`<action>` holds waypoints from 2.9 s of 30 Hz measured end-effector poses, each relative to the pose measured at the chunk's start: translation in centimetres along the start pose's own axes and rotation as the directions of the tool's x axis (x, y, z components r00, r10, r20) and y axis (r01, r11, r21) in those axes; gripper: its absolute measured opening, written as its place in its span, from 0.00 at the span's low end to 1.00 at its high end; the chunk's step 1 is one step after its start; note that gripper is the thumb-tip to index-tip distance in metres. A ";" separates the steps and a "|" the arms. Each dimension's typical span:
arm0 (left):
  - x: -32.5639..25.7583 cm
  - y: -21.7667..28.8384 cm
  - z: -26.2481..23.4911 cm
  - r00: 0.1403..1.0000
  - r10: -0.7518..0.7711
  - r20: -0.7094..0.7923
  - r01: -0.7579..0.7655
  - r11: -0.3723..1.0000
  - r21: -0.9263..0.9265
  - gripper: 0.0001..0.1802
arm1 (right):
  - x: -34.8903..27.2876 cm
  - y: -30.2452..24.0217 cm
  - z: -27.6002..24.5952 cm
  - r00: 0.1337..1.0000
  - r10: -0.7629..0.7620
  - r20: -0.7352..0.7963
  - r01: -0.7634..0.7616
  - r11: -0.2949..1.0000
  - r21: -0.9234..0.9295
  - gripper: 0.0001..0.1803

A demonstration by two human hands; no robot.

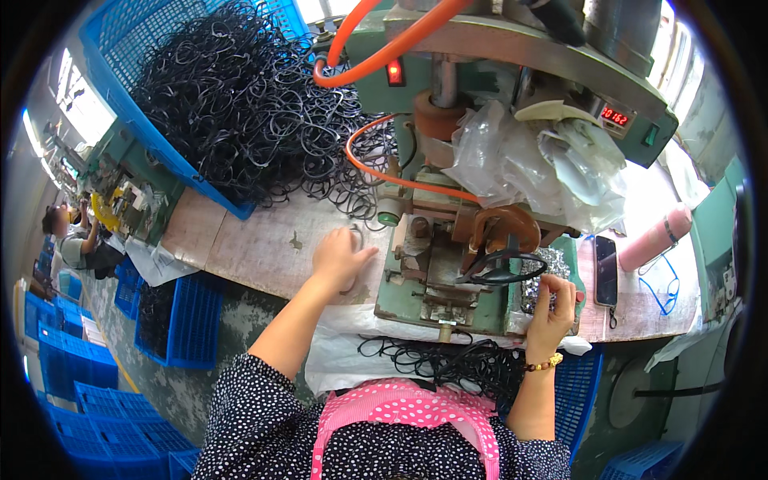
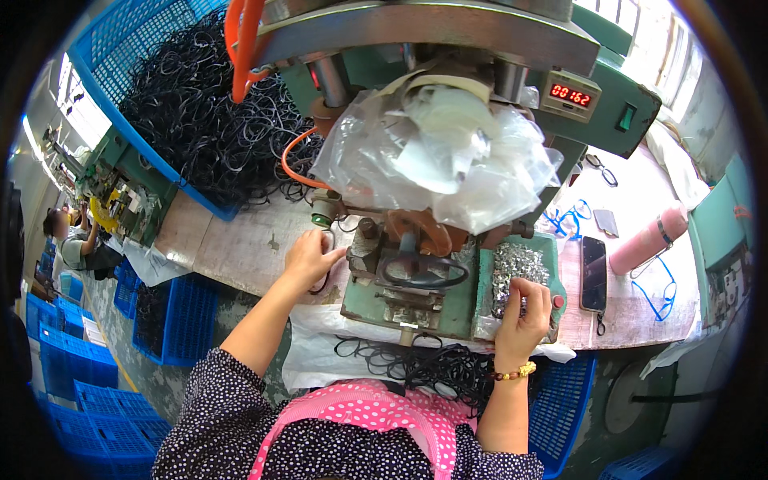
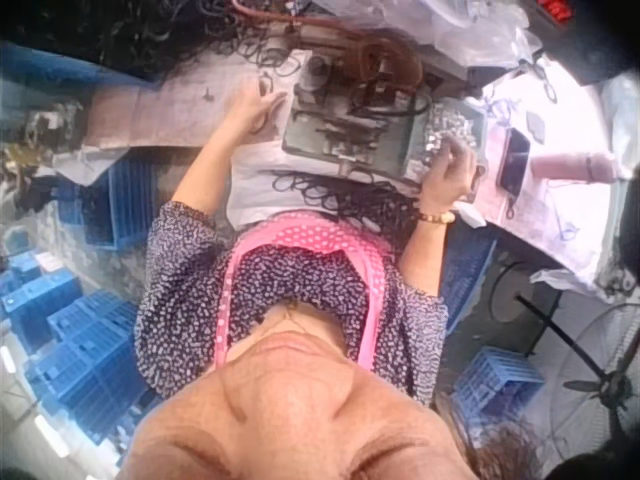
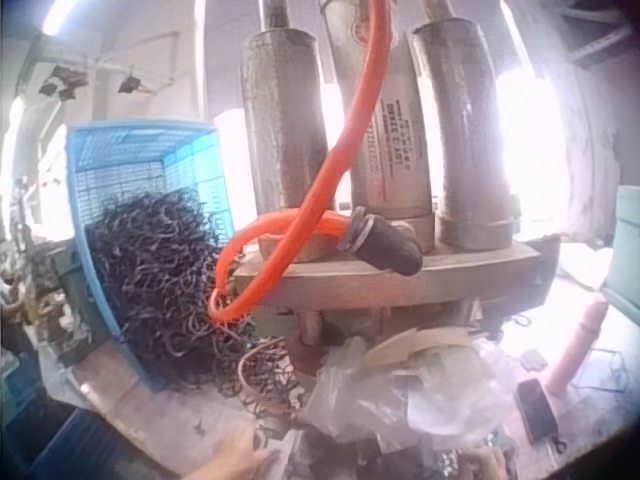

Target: The person repeatedly picks black cables from a blue bin, places them into a press machine, and adds small metal components from a tray. The person operates the press to join the parts and then removes the assembled cables, continuing the cycle throughout the clip.

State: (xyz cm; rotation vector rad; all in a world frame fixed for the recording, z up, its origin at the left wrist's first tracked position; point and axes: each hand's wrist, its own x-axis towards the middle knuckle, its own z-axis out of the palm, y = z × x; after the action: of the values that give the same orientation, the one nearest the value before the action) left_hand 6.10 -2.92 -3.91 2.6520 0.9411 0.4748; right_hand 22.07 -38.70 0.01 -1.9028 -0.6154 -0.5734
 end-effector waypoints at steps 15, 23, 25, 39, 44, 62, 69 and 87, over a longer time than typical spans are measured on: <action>-3.9 4.9 -11.2 0.850 0.255 -0.461 -0.287 0.958 0.001 0.08 | 0.6 -1.2 -1.2 1.000 0.006 0.004 -0.006 0.992 0.125 0.09; -6.0 12.5 -15.6 0.902 -0.194 -0.386 -0.235 0.528 -0.816 0.04 | 2.4 -6.9 -0.1 0.990 0.087 0.107 -0.129 0.863 0.489 0.09; -6.0 13.9 -15.8 0.878 -0.122 -0.463 -0.371 0.437 -0.819 0.07 | 3.0 -8.4 0.4 0.988 0.045 0.145 -0.121 0.807 0.577 0.08; -3.7 15.5 -14.7 0.893 0.087 -0.441 -0.449 0.217 -0.867 0.12 | 1.7 -11.3 3.0 0.950 0.067 0.304 -0.255 0.729 0.635 0.19; -3.9 15.6 -14.6 0.885 0.095 -0.457 -0.463 0.289 -0.838 0.11 | 1.0 -12.1 3.6 0.932 0.129 0.339 -0.343 0.617 0.708 0.22; -6.5 17.0 -11.6 0.854 0.460 -0.244 -0.465 0.461 -0.756 0.09 | 1.9 -10.6 1.3 0.956 0.109 0.271 -0.269 0.688 0.674 0.18; -4.9 17.3 -10.6 0.770 0.568 -0.292 -0.608 0.512 -0.607 0.12 | 2.1 -7.1 -1.2 0.986 0.164 0.036 -0.158 0.842 0.516 0.15; -5.2 17.2 -10.5 0.656 0.595 -0.464 -0.752 0.463 -0.470 0.16 | 0.9 -0.5 -0.5 0.961 -0.041 0.274 0.126 0.946 -0.300 0.04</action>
State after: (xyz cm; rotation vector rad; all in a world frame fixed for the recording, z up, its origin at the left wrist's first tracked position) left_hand 7.61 -17.47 10.88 2.2090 -0.3332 1.0842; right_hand 22.34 -38.79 1.09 -2.2877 -0.8197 -0.4968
